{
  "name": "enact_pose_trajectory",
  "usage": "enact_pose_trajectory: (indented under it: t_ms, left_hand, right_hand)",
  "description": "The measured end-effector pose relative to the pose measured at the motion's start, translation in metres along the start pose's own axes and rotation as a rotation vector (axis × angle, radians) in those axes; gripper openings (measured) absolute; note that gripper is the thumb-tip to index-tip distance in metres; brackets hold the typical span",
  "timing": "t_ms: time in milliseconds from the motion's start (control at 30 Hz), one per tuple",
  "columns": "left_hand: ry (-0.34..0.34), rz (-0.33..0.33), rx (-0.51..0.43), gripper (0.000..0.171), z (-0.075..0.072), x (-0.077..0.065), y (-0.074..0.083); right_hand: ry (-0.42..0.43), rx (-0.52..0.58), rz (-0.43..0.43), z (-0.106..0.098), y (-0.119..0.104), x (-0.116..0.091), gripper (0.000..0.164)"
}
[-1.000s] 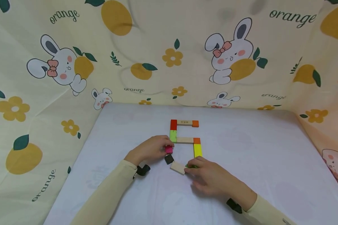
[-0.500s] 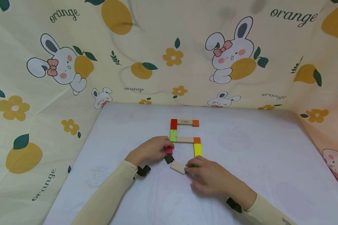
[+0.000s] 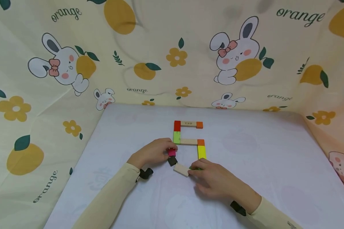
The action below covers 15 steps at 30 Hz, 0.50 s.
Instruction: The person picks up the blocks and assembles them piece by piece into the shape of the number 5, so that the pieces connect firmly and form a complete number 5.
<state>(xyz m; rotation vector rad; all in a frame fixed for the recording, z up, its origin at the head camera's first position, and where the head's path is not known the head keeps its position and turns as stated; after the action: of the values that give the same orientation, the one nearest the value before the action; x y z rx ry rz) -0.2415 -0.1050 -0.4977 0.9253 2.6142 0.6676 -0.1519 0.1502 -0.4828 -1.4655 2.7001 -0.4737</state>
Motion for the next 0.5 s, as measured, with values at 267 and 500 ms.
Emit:
enact_pose_trajectory:
  t_ms: [267,500]
  left_hand:
    - [0.014,-0.04,-0.031,0.044,-0.006,-0.004,-0.004]
    - [0.119,-0.068,-0.056,0.042,-0.01,-0.019,-0.006]
  right_hand:
    - [0.008,-0.01,0.002,-0.001,0.002,0.001,0.039]
    - [-0.029,0.027,0.041,0.001,0.002,-0.002,0.038]
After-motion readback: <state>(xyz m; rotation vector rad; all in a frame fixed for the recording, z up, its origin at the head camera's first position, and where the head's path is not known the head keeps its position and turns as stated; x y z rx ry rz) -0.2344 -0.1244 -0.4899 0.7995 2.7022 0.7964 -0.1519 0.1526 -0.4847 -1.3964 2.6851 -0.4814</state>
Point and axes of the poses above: each hand's wrist, its own x-axis towards the middle knuckle, its own z-axis out of the palm, y = z × x, the point moved 3 cm from there along x, towards the middle knuckle, and after that the axes turned 1 degree about y, right-handed, at the moved point
